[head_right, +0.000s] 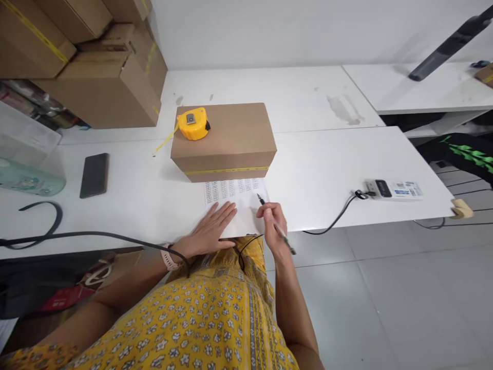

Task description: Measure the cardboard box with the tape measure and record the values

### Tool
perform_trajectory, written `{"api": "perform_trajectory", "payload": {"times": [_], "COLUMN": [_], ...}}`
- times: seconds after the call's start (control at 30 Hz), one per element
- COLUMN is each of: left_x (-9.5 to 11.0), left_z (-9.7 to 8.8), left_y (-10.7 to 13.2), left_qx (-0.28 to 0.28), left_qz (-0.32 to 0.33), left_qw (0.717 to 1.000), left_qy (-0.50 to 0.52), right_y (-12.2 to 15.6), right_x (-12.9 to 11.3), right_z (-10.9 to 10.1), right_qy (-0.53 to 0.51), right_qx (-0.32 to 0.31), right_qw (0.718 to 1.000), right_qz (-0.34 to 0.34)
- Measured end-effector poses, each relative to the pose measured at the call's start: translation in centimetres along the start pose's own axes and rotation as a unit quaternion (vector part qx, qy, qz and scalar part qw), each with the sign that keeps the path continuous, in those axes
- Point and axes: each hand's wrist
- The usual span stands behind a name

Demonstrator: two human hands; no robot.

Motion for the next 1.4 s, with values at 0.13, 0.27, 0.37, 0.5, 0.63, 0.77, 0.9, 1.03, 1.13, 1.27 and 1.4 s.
{"api": "perform_trajectory", "payload": {"times": [0.13,0.27,0.37,0.5,0.63,0.77,0.9,1.03,1.13,1.27,1.4], "left_x": [0.4,1.7,2.6,3.0,3.1,3.5,3.9,3.8,3.8,3.8,3.8], "left_z": [-0.2,0.8,1.6,1.4,1.4,2.0,2.2,2.2,2.2,2.2,2.2], "left_y": [1.7,3.3,3.4,2.1,1.1,1.0,0.9,0.8,0.8,0.8,0.8], "left_qx": [-0.006,0.037,0.077,0.091,0.096,0.093,0.085,0.072,0.058,0.059,0.068], "left_qz": [-0.003,-0.023,-0.032,-0.039,-0.035,-0.043,-0.049,-0.055,-0.062,-0.064,-0.065], "left_qw": [1.000,0.999,0.996,0.995,0.995,0.994,0.994,0.996,0.996,0.996,0.996], "left_qy": [-0.001,0.014,0.023,0.017,-0.018,-0.046,-0.049,-0.022,0.001,0.001,-0.005], "right_y": [-0.7,-0.8,-0.3,0.5,0.3,0.0,0.3,0.6,0.7,0.8,0.8], "right_x": [0.8,1.9,2.8,3.1,3.0,3.3,3.2,2.9,3.0,3.3,3.5], "right_z": [2.3,4.0,4.5,4.3,3.7,3.8,4.1,4.3,4.2,4.1,4.0], "right_qy": [0.009,-0.030,-0.006,0.049,0.022,0.026,0.079,0.117,0.132,0.137,0.141], "right_qx": [-0.066,-0.099,-0.054,-0.017,-0.062,-0.058,-0.043,-0.061,-0.075,-0.085,-0.087], "right_qw": [0.997,0.992,0.995,0.996,0.997,0.996,0.994,0.991,0.988,0.987,0.986], "right_qz": [0.035,0.073,0.085,0.066,0.044,0.061,0.054,0.036,0.032,0.023,0.014]}}
Point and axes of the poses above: each hand's wrist, its own y-axis away from the middle knuckle, its own z-axis out of the palm, x = y × z, and after that the axes turned 11 degrees about -z, right-handed
